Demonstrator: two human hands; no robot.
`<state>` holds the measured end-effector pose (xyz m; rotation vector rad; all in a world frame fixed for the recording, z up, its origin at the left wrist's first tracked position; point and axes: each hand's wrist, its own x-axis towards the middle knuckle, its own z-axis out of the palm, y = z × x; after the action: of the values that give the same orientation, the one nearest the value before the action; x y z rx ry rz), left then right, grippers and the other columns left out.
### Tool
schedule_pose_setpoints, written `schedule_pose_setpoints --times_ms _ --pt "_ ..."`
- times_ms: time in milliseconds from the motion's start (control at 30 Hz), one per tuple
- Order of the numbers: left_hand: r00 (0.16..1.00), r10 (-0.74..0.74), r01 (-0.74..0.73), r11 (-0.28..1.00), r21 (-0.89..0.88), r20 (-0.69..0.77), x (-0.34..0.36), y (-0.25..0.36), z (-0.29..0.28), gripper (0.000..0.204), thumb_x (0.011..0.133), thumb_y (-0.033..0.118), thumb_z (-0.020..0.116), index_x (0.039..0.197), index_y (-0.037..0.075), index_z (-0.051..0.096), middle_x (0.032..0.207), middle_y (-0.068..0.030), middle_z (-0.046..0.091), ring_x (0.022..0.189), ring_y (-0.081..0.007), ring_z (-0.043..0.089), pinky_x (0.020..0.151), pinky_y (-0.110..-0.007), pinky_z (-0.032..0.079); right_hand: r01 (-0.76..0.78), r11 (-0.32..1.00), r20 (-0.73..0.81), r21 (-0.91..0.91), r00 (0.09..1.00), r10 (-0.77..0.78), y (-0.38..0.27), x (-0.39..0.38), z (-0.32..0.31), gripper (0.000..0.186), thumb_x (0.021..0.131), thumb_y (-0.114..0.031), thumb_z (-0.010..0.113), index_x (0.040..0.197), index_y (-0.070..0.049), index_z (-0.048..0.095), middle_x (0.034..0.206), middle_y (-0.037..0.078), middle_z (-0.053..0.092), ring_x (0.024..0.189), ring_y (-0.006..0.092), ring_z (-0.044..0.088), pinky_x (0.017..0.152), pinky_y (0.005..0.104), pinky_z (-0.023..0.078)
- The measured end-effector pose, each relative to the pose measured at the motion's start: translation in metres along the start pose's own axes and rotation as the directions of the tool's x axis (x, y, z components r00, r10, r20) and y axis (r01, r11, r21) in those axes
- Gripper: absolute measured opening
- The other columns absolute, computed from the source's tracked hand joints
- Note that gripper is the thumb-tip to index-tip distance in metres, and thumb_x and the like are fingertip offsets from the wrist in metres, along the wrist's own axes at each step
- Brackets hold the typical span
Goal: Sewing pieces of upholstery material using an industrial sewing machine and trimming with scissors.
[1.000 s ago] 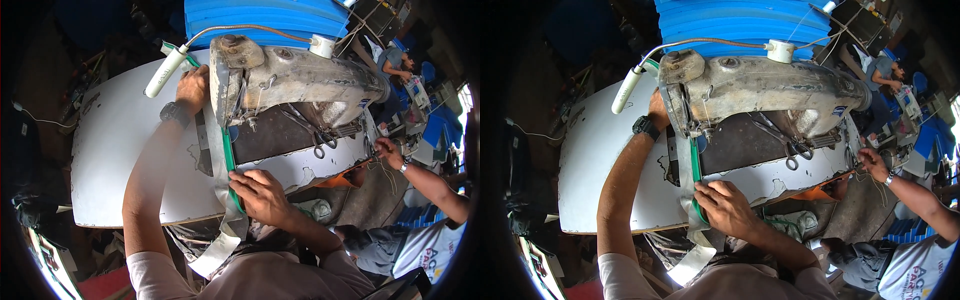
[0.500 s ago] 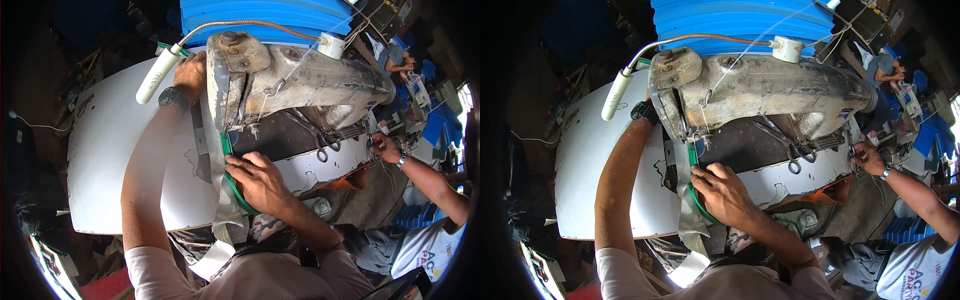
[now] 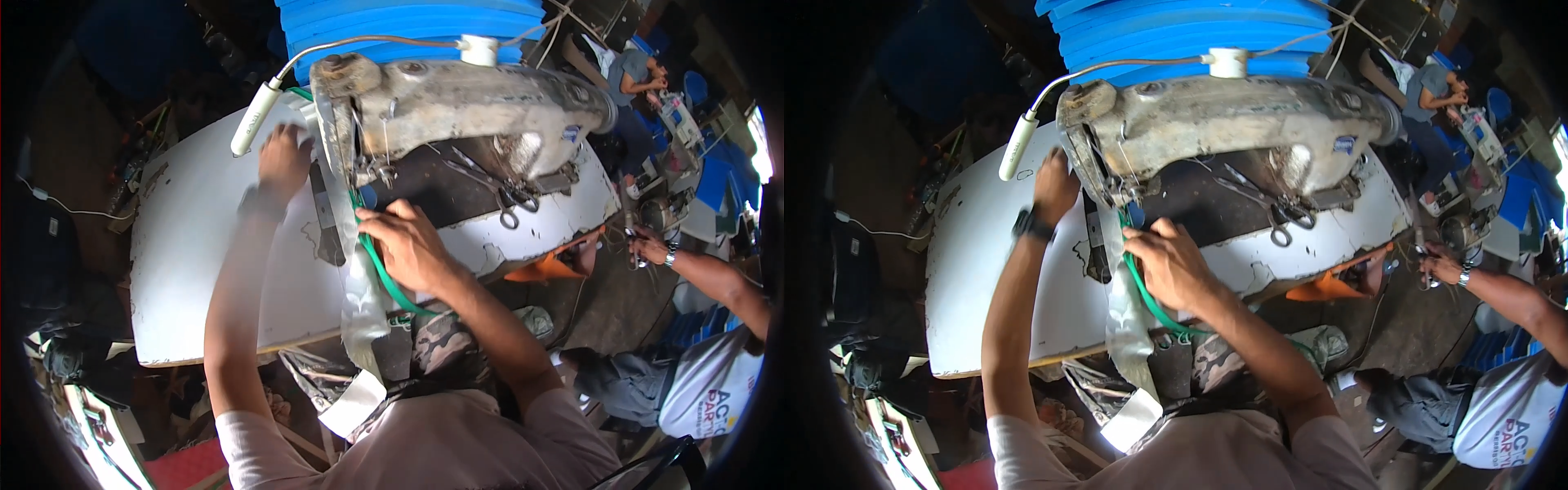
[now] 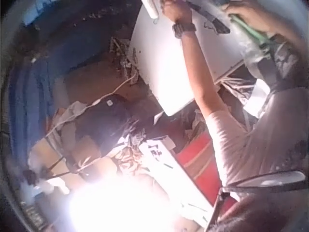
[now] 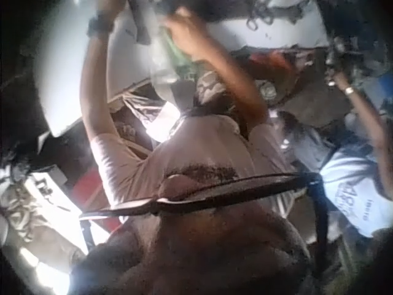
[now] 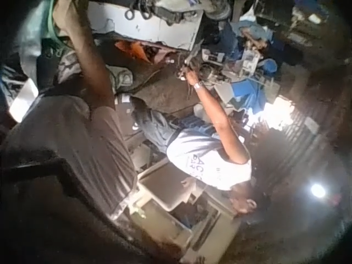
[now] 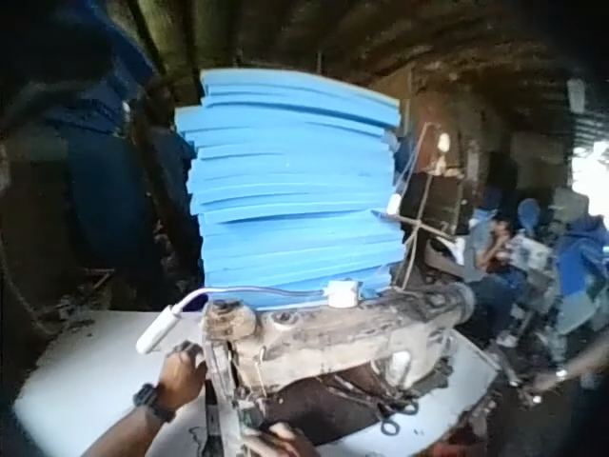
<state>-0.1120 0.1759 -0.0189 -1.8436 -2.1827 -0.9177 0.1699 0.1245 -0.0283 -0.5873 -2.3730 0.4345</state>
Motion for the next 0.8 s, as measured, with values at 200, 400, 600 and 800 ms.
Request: schedule_pose_setpoints --times_ms 200,400,600,800 --pt "0.965 0.254 -0.216 0.913 -0.346 0.070 -0.202 0.114 -0.086 0.019 0.086 0.016 0.078 0.088 0.001 0.067 0.094 -0.0136 0.069 0.086 -0.0310 0.064 0.079 -0.046 0.049 0.080 0.995 -0.003 0.061 0.997 -0.080 0.014 -0.012 -0.007 0.038 0.083 0.002 0.070 0.120 -0.006 0.072 0.134 0.008 0.069 0.102 0.0288 0.065 0.096 0.0407 0.052" --pt "0.982 -0.177 0.191 0.892 -0.409 0.073 -0.327 0.166 -0.078 0.020 0.091 0.005 0.073 0.101 0.002 0.056 0.092 -0.0190 0.065 0.085 -0.0398 0.061 0.075 -0.049 0.046 0.237 0.968 -0.056 -0.080 0.969 -0.241 -0.025 -0.044 -0.037 0.035 0.084 0.002 0.071 0.119 -0.002 0.072 0.135 0.013 0.066 0.102 0.0310 0.065 0.090 0.0402 0.055" --pt "0.907 -0.148 0.379 0.699 -0.606 0.395 -0.372 0.191 -0.115 0.019 0.093 0.007 0.071 0.103 -0.004 0.059 0.081 -0.0248 0.067 0.068 -0.0375 0.069 0.060 -0.042 0.051 -0.431 0.845 0.297 0.316 0.891 0.343 -0.105 -0.140 -0.062 0.024 0.099 -0.024 0.072 0.097 0.000 0.069 0.071 0.007 0.060 0.070 0.0178 0.062 0.063 0.0340 0.049" --pt "0.614 0.627 0.060 0.569 -0.820 0.480 -0.370 0.224 -0.204 0.038 0.097 0.021 0.073 0.128 0.001 0.065 0.106 -0.0149 0.075 0.086 -0.0301 0.075 0.079 -0.039 0.061 -0.485 0.253 0.510 0.837 0.859 -0.040 -0.160 -0.180 -0.076 0.038 0.106 -0.034 0.060 0.116 0.000 0.073 0.108 0.010 0.075 0.105 0.0179 0.068 0.092 0.0344 0.053"
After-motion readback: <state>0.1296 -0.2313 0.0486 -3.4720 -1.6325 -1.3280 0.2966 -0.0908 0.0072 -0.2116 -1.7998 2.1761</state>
